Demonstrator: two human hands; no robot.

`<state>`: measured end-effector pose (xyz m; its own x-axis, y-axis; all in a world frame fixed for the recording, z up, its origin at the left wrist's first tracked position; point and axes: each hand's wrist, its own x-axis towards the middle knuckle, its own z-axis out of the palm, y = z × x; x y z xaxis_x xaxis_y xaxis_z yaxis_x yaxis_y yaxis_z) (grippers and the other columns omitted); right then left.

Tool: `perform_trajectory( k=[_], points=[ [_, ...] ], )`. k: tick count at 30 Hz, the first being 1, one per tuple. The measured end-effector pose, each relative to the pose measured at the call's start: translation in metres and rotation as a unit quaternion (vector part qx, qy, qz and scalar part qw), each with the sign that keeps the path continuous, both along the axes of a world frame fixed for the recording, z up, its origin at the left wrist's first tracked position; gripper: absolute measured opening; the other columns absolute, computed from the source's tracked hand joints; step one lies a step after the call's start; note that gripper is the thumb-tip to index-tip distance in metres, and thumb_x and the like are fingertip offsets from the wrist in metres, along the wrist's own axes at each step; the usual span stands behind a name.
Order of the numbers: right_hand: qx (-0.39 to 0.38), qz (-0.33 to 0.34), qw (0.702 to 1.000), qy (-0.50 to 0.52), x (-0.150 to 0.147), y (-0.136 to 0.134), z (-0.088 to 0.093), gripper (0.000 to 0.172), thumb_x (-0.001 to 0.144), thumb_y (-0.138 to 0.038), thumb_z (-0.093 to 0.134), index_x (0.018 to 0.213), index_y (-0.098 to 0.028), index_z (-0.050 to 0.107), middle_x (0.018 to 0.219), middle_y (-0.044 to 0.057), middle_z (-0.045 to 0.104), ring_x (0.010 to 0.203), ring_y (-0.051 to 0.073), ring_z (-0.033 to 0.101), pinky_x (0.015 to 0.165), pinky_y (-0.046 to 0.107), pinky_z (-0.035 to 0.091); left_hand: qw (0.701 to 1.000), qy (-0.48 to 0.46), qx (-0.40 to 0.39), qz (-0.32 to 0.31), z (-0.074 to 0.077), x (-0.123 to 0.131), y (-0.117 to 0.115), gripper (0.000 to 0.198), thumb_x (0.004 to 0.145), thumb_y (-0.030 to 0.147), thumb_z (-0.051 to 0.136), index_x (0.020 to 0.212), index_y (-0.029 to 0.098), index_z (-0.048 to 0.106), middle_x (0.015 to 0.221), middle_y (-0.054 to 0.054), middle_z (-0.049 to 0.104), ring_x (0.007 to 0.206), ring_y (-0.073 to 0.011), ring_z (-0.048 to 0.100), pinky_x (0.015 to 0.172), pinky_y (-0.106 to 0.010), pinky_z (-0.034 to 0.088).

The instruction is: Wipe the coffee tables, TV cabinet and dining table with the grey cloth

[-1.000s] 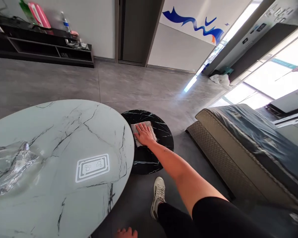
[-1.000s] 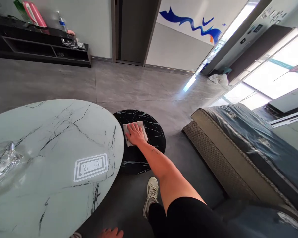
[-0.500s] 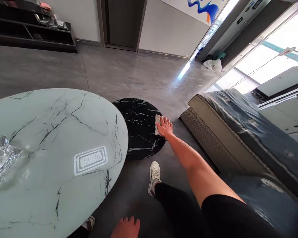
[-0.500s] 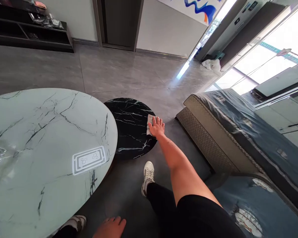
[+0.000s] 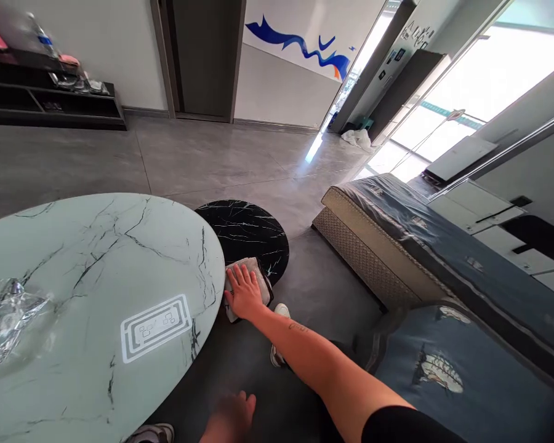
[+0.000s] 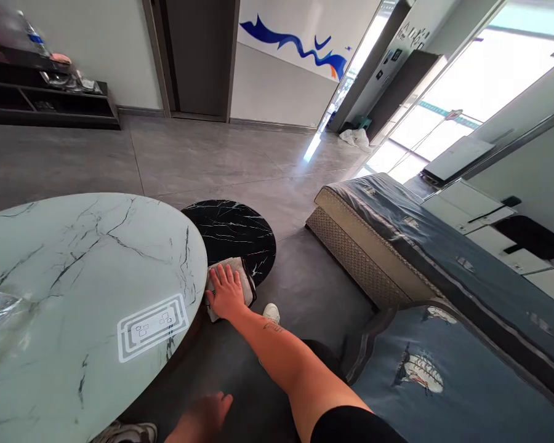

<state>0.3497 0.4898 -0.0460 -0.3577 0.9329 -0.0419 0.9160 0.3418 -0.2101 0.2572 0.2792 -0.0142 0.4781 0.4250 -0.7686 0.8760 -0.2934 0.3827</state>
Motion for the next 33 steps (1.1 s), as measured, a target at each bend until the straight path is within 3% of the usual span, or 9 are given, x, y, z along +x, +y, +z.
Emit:
perform_trajectory(
  k=[3, 6, 12, 16, 20, 25, 29, 31, 33],
  points=[
    [-0.006, 0.027, 1.0, 0.005, 0.008, -0.001, 0.003, 0.077, 0.11, -0.065, 0.039, 0.177, -0.027, 0.025, 0.184, 0.003, 0.013, 0.171, 0.032, 0.009, 0.138, 0.056, 0.01, 1.0, 0.007, -0.001, -0.009, 0.003, -0.001, 0.004, 0.052, 0.101, 0.011, 0.035, 0.142, 0.018, 0.066, 0.138, -0.02, 0.071, 0.125, -0.0373, 0.072, 0.103, -0.054, 0.06],
    [0.0, 0.02, 1.0, 0.002, 0.041, 0.018, 0.006, 0.076, 0.109, -0.065, 0.044, 0.175, -0.03, 0.03, 0.184, 0.002, 0.017, 0.171, 0.029, 0.011, 0.138, 0.054, 0.012, 1.0, -0.011, 0.003, -0.01, 0.003, -0.005, 0.005, 0.053, 0.098, 0.007, 0.038, 0.143, 0.015, 0.066, 0.138, -0.02, 0.071, 0.125, -0.0381, 0.072, 0.104, -0.053, 0.06],
    [-0.036, -0.223, 0.973, -0.042, 0.112, 0.075, 0.01, 0.074, 0.111, -0.062, 0.034, 0.177, -0.028, 0.024, 0.185, 0.005, 0.016, 0.171, 0.032, 0.009, 0.136, 0.058, 0.013, 0.998, -0.049, 0.011, 0.029, 0.003, -0.016, -0.001, 0.051, 0.097, 0.007, 0.042, 0.141, 0.013, 0.068, 0.135, -0.02, 0.072, 0.125, -0.0403, 0.07, 0.105, -0.055, 0.059],
    [-0.053, -0.313, 0.947, -0.051, 0.1, 0.076, 0.008, 0.076, 0.112, -0.061, 0.025, 0.178, -0.023, 0.017, 0.186, 0.008, 0.008, 0.171, 0.037, 0.005, 0.134, 0.063, 0.014, 0.998, -0.054, 0.027, 0.028, 0.007, -0.019, -0.003, 0.049, 0.097, 0.007, 0.041, 0.138, 0.012, 0.069, 0.134, -0.022, 0.072, 0.126, -0.0407, 0.07, 0.107, -0.057, 0.057],
    [-0.024, -0.229, 0.972, -0.051, 0.049, 0.039, -0.005, 0.077, 0.112, -0.057, 0.029, 0.178, -0.019, 0.02, 0.185, 0.012, 0.01, 0.171, 0.039, 0.005, 0.134, 0.066, 0.01, 0.998, -0.052, 0.023, 0.013, 0.015, -0.02, -0.004, 0.052, 0.096, 0.006, 0.045, 0.143, 0.01, 0.066, 0.136, -0.024, 0.07, 0.126, -0.0411, 0.069, 0.107, -0.057, 0.057],
    [-0.008, -0.085, 0.996, -0.016, -0.001, 0.006, -0.014, 0.077, 0.111, -0.06, 0.033, 0.178, -0.023, 0.022, 0.185, 0.006, 0.011, 0.171, 0.036, 0.004, 0.136, 0.062, 0.008, 0.999, -0.041, 0.032, -0.008, 0.019, -0.019, -0.005, 0.051, 0.099, 0.008, 0.043, 0.146, 0.011, 0.063, 0.136, -0.025, 0.069, 0.125, -0.0407, 0.07, 0.105, -0.056, 0.058],
    [-0.005, -0.014, 1.0, -0.02, 0.022, 0.029, -0.006, 0.075, 0.111, -0.062, 0.036, 0.176, -0.027, 0.026, 0.185, 0.003, 0.016, 0.171, 0.031, 0.008, 0.137, 0.057, 0.009, 0.997, -0.049, 0.043, 0.031, 0.01, -0.021, -0.006, 0.048, 0.102, 0.01, 0.036, 0.136, 0.011, 0.069, 0.129, -0.024, 0.072, 0.121, -0.0403, 0.072, 0.103, -0.057, 0.059],
    [-0.008, -0.048, 0.998, -0.034, 0.05, 0.053, 0.001, 0.073, 0.111, -0.061, 0.036, 0.176, -0.028, 0.027, 0.184, 0.003, 0.017, 0.171, 0.029, 0.009, 0.137, 0.055, 0.011, 0.997, -0.055, 0.046, 0.037, 0.005, -0.023, -0.007, 0.047, 0.1, 0.009, 0.038, 0.136, 0.012, 0.069, 0.129, -0.023, 0.073, 0.12, -0.0406, 0.073, 0.102, -0.057, 0.06],
    [-0.018, -0.137, 0.989, -0.05, 0.075, 0.075, 0.005, 0.073, 0.112, -0.061, 0.033, 0.176, -0.026, 0.026, 0.185, 0.006, 0.015, 0.171, 0.031, 0.009, 0.136, 0.056, 0.013, 0.996, -0.065, 0.045, 0.037, 0.002, -0.025, -0.007, 0.046, 0.099, 0.01, 0.043, 0.137, 0.012, 0.068, 0.129, -0.023, 0.073, 0.121, -0.0412, 0.072, 0.104, -0.057, 0.059]
  ],
)
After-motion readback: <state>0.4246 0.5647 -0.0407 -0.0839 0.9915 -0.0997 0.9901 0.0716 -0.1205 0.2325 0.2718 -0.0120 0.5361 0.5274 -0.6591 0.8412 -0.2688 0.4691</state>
